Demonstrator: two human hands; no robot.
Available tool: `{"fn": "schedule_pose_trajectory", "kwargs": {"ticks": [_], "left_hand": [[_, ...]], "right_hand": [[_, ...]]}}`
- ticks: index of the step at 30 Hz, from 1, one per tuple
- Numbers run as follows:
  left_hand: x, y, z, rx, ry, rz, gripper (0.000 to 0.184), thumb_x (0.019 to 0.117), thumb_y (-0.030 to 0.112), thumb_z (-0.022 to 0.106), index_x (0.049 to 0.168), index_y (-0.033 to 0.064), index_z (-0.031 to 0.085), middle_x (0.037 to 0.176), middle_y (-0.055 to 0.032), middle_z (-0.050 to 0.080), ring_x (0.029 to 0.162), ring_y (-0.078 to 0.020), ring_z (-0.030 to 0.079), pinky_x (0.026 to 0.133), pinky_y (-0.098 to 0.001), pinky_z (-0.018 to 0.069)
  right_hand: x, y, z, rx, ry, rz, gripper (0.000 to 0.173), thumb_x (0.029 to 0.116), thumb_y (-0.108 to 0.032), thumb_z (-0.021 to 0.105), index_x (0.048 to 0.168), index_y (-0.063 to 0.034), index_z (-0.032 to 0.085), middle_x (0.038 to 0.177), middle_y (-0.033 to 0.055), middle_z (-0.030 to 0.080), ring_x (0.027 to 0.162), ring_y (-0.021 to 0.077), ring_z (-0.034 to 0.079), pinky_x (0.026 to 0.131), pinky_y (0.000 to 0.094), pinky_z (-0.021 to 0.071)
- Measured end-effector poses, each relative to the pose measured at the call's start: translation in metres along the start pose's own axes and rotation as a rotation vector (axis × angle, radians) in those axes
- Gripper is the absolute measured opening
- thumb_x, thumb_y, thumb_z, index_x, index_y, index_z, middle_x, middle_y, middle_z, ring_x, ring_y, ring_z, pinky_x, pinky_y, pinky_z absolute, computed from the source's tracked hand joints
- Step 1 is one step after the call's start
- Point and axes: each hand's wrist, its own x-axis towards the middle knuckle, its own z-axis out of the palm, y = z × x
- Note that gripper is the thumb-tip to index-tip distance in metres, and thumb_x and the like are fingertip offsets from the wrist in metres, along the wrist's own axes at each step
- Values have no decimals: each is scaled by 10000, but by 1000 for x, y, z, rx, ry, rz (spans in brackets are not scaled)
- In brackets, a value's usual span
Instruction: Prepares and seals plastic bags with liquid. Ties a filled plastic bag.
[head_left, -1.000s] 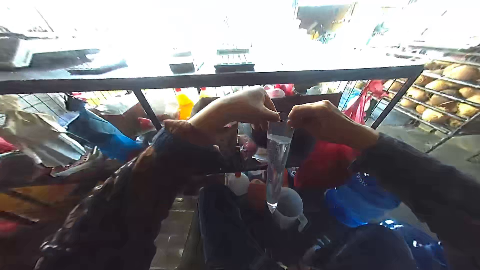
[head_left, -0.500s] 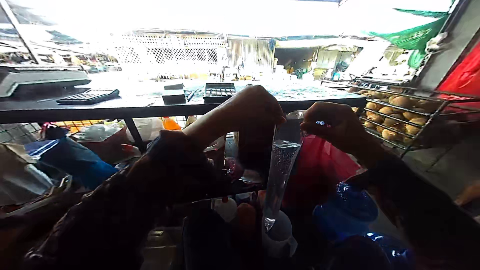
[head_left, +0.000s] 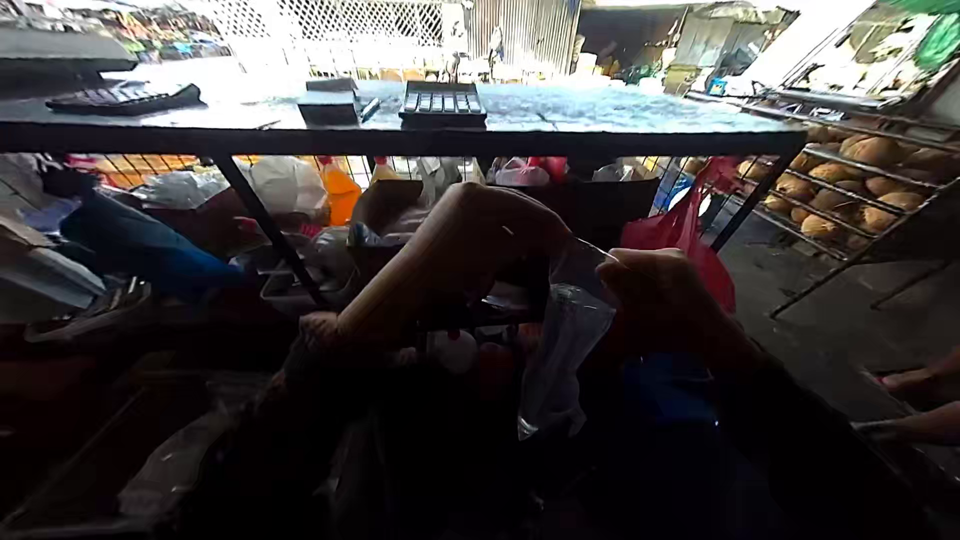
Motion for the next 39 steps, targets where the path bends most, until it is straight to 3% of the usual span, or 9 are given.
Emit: {"fn": "schedule_pose_trajectory", "kwargs": {"ticks": [4,7,10,14,18,22,25,33,39], "left_hand": [[-132,-68,42,384,322,-499,351,966,170,700,1301,67,676,1353,-116,652,1137,-223,683,943,-409,579],[-269,-120,107,486,225,-1216,936,886,485,762,1557,-36,368,1528,-363,408,1408,-568,389,1106,-755,299],[-299,-111,118,315,-68,-1744,954,936,669,599,1496,-83,423,1405,-377,530,1338,-557,487,1076,-746,352],[-230,-85,124,307,-287,-1197,314,935,167,701,1186,-22,717,1374,-312,585,1343,-512,493,1089,-696,366],[-192,-110,232,-407,-310,-663,921,751,159,883,1517,-59,420,1520,-292,465,1440,-416,429,1184,-609,327],[-182,-120,250,-1049,-517,-609,951,807,74,769,1576,-71,229,1518,-240,477,1399,-227,492,1152,-369,416],[-183,-122,240,-1253,-508,-549,1054,795,307,813,1593,-24,210,1529,-142,502,1384,-137,508,1118,-309,449],[-134,-120,238,-1233,-369,-275,1001,822,370,822,1543,-86,298,1528,-148,492,1422,-144,462,1189,-319,380],[-140,-113,274,-1153,-150,-414,790,788,122,828,1424,-115,425,1307,-118,637,1192,-67,620,1051,-265,510]], "right_hand": [[-42,2,37,-152,-44,21,380,1079,-223,470,748,-60,561,613,-16,471,561,27,469,529,169,392],[-82,10,62,-204,-95,111,413,1092,-233,436,790,-20,620,647,84,562,615,180,578,581,319,480],[-118,19,85,-221,-103,250,443,1097,-243,413,786,-4,620,638,111,571,612,220,604,578,360,502],[-156,28,108,-242,-72,427,475,1100,-257,403,796,26,632,640,128,583,607,228,615,579,364,512],[-171,35,119,-236,18,528,456,1096,-247,422,775,25,598,611,88,513,573,138,529,560,264,450],[-163,21,100,-123,90,475,470,1119,-277,394,778,6,549,642,45,485,608,26,492,594,145,422],[-142,5,72,-63,120,439,453,1127,-335,377,820,-36,522,672,7,475,633,-14,493,607,134,426],[-84,6,28,-57,267,402,319,1108,-363,436,846,-238,570,680,-180,495,620,-86,507,585,115,451],[-119,26,68,-97,220,544,403,1116,-298,412,804,-84,551,658,-91,465,609,-61,474,597,134,436]]}}
